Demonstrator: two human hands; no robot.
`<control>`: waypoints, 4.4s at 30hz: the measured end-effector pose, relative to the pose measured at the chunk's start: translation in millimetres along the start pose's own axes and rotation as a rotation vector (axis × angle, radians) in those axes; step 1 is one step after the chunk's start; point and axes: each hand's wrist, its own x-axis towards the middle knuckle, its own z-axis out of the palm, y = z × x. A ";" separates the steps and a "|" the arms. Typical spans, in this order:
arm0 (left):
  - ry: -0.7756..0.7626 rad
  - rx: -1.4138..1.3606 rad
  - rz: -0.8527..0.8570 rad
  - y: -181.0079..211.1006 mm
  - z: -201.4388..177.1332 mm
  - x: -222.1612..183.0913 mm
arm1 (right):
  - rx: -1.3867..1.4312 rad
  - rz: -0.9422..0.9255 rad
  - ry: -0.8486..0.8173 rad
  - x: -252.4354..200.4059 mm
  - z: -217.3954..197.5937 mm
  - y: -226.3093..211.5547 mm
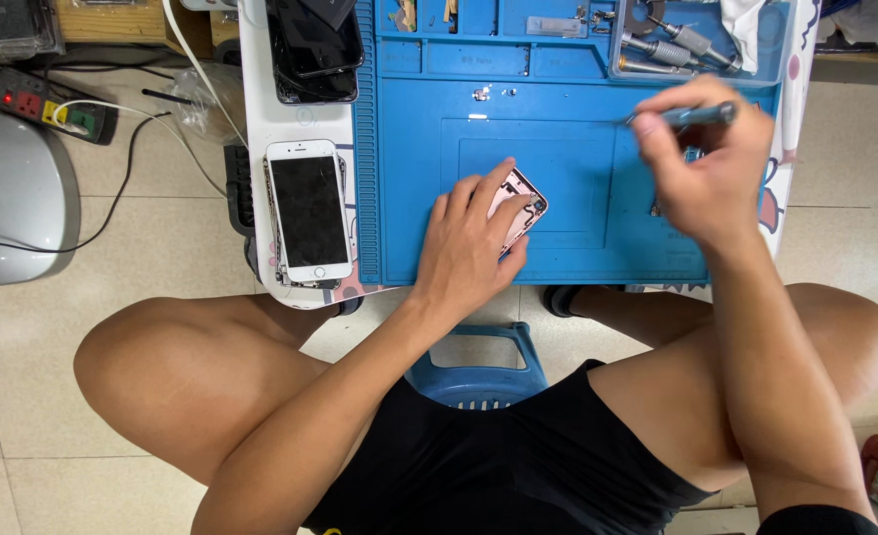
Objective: The person disassembles a pink smartphone on a blue work mat, using tweezers to remove internal components and a screwdriver to unscrew parts. They place removed pieces on the mat and continue manipulating the phone's internal frame.
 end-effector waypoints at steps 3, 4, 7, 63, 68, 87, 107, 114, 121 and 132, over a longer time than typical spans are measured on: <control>0.006 0.010 0.008 1.2 -3.0 1.6 | 0.035 0.045 0.141 9.9 -26.8 18.7; 0.010 0.007 0.018 1.7 -3.8 1.6 | 0.028 0.043 0.149 12.8 -34.2 31.9; -0.001 -0.017 0.008 3.6 -5.1 4.1 | -0.172 -0.058 0.170 21.3 -54.3 59.6; 0.055 -0.158 -0.050 -1.9 2.7 11.1 | -0.116 0.033 -0.175 -34.2 31.5 -7.3; 0.057 -0.144 -0.040 -2.0 1.0 11.5 | -0.128 -0.020 -0.194 -42.7 45.1 -3.1; 0.070 -0.129 -0.032 -1.9 1.3 9.7 | -0.205 -0.034 -0.268 -39.4 44.2 -4.1; 0.072 -0.153 -0.045 -3.2 3.9 6.9 | -0.319 -0.179 -0.194 -24.5 37.3 -38.8; 0.062 -0.176 -0.048 -3.7 3.2 6.7 | -0.722 -0.323 -0.312 -16.5 28.5 -55.2; 0.086 -0.158 -0.036 -4.4 5.5 5.7 | -0.655 -0.286 -0.345 -14.0 32.1 -65.3; 0.150 0.025 0.093 -0.8 9.2 1.1 | -0.775 -0.326 -0.393 -6.9 22.0 -72.8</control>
